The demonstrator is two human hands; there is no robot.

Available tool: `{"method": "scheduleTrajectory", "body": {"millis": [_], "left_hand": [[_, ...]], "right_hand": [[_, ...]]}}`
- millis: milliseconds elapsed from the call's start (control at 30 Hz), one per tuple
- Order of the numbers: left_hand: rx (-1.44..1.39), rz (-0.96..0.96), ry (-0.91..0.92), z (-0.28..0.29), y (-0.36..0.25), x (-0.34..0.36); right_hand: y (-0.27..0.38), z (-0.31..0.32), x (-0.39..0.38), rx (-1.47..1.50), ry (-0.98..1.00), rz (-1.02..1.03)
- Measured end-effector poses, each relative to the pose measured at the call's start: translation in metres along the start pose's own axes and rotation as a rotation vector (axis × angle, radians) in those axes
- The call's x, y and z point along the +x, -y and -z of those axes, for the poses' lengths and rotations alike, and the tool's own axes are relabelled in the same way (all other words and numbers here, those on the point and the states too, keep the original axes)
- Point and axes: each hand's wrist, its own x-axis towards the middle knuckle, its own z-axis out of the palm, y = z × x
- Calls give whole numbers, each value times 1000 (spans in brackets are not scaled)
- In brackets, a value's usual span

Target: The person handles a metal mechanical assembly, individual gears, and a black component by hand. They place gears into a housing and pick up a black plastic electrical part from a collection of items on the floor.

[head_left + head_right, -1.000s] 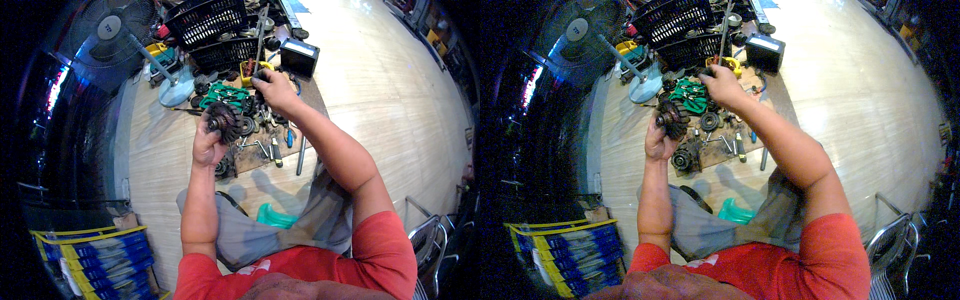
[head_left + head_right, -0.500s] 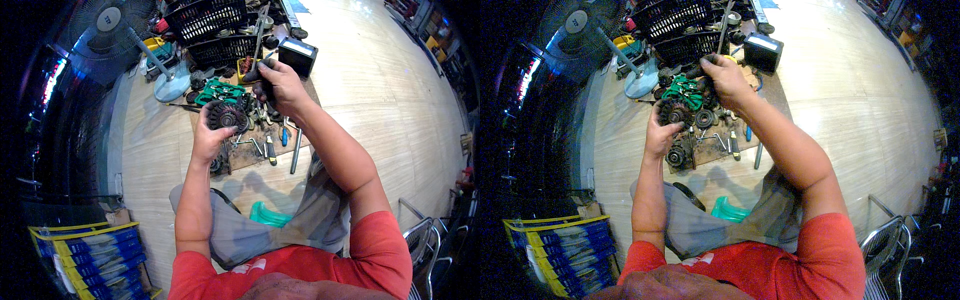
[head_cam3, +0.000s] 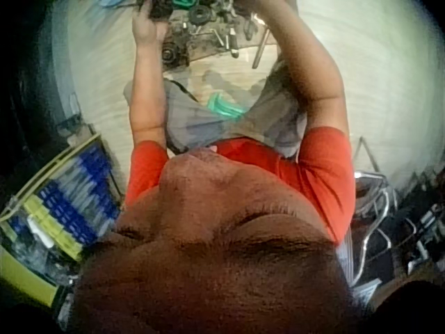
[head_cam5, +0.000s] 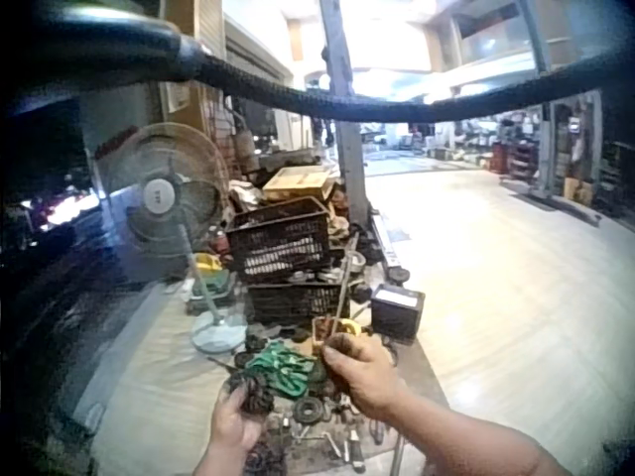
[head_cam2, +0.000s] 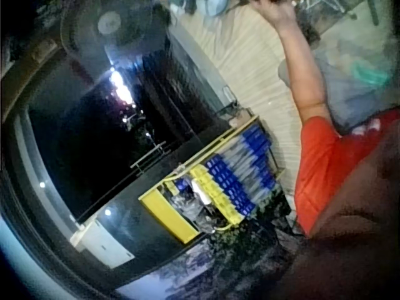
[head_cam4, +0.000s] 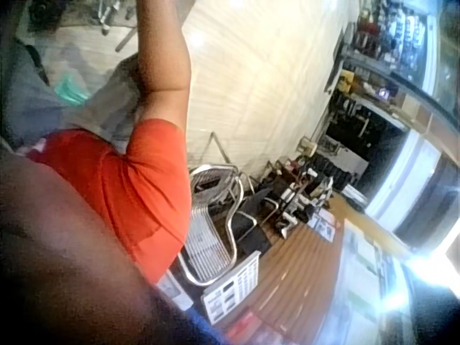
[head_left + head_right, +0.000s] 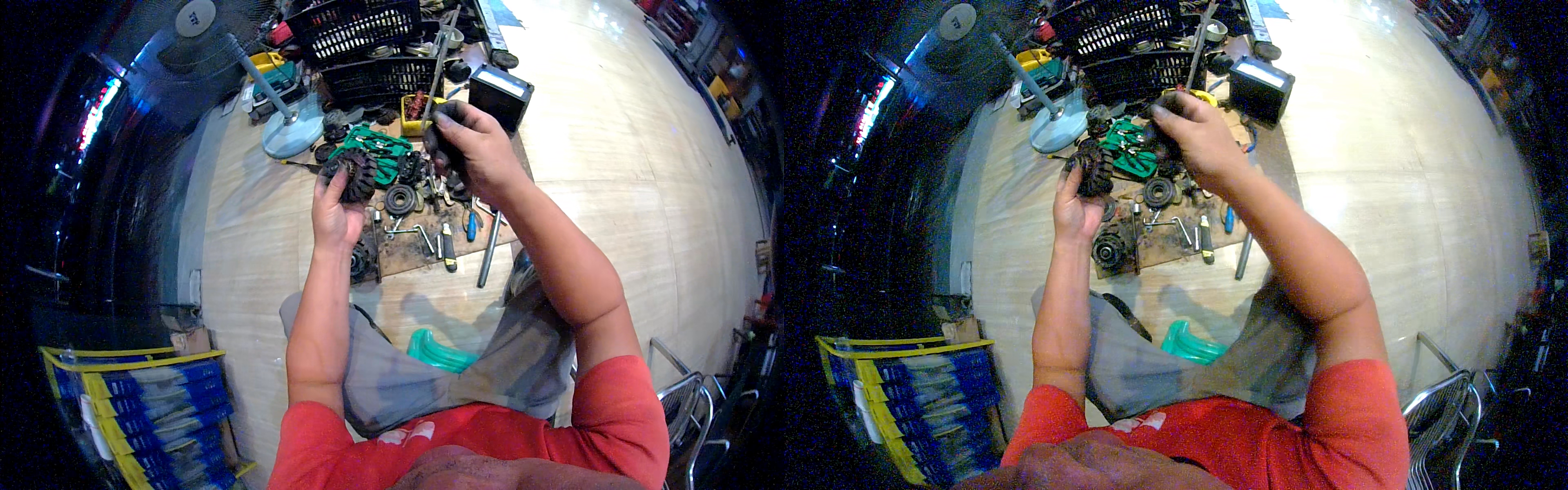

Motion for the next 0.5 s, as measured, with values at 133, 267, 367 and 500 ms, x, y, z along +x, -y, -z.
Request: {"method": "scheduleTrajectory", "body": {"millis": [133,267,367,500], "left_hand": [[-12,-2,11,4,0,1],[-253,46,-165,3,-5,4],[-344,55,-150,3,-17,3],[-367,56,-123,2,-28,0]], "right_hand": [[-1,3,1,-12,-96,13],[-4,6,3,4,-166,-38],[-7,10,6,94,-139,-76],[-10,20,12,222,-194,-136]]}}
